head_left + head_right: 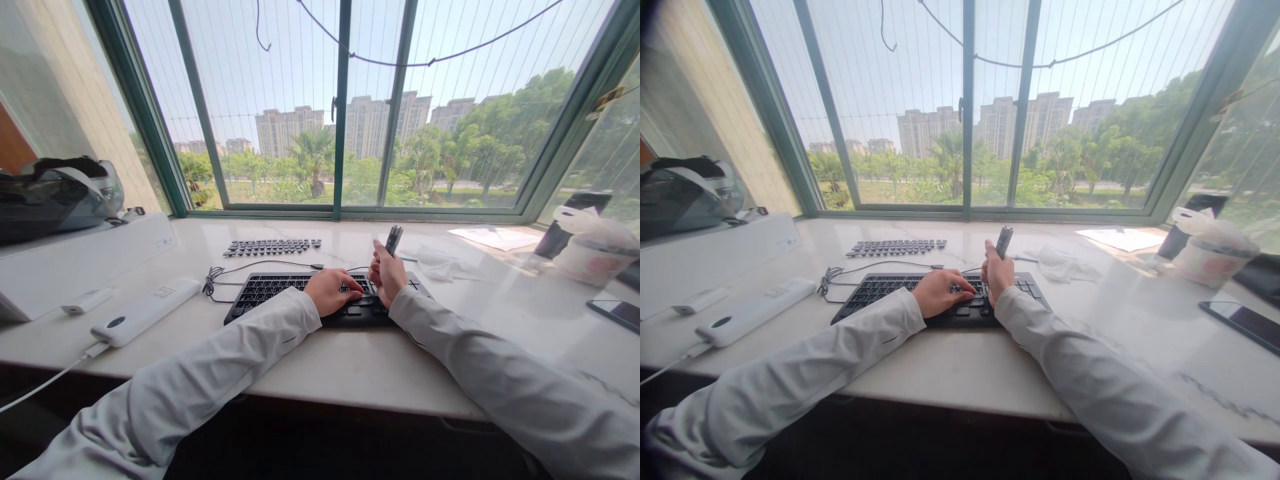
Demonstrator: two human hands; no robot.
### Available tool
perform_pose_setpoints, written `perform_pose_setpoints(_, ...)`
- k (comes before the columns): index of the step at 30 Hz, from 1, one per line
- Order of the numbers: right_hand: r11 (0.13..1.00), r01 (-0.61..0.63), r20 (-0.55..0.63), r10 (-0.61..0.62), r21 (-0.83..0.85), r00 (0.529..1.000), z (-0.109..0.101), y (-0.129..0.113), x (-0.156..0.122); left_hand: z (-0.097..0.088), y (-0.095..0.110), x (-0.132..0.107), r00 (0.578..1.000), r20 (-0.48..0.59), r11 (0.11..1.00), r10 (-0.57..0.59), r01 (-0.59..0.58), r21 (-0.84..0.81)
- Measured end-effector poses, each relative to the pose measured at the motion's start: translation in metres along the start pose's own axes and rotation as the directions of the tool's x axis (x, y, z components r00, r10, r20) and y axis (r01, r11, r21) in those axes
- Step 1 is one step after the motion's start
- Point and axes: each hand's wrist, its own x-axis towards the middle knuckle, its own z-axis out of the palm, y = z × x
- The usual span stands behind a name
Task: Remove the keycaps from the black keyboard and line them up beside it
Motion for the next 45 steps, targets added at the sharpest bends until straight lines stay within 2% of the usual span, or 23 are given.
perform_pose_setpoints(8, 0.999, -0.042, -0.015, 0.042, -0.014, 0.999, 0.002, 0.004, -0.003, -0.001, 0.001, -0.001, 1.000, -0.011, 1.000, 0.021, -0.021, -0.014)
perform_pose_setpoints(13, 0.997, 0.050, 0.022, -0.049, -0.058, 0.999, 0.005, 0.011, -0.006, 0.000, 0.002, -0.001, 1.000, -0.014, 1.000, 0.015, -0.015, -0.016)
perform_pose_setpoints(16, 0.999, 0.051, 0.028, -0.051, -0.014, 0.998, 0.006, 0.012, -0.007, 0.000, 0.002, -0.001, 1.000, -0.017, 1.000, 0.016, -0.017, -0.023)
perform_pose_setpoints(20, 0.998, 0.032, -0.003, -0.032, 0.054, 0.999, 0.007, 0.011, -0.007, -0.001, 0.002, -0.001, 1.000, -0.014, 1.000, 0.022, -0.023, -0.015)
perform_pose_setpoints(24, 0.994, 0.094, -0.069, -0.090, 0.049, 0.994, 0.006, 0.014, -0.007, -0.002, 0.002, -0.001, 1.000, -0.004, 1.000, 0.027, -0.027, -0.003)
perform_pose_setpoints(32, 0.967, 0.226, -0.048, -0.233, -0.114, 0.971, 0.002, 0.025, -0.006, -0.002, 0.003, -0.002, 1.000, -0.004, 1.000, 0.013, -0.013, 0.009)
perform_pose_setpoints(45, 0.836, 0.385, 0.085, -0.384, -0.390, 0.919, -0.002, 0.029, -0.006, -0.003, 0.002, -0.002, 1.000, 0.003, 1.000, 0.025, -0.025, 0.019)
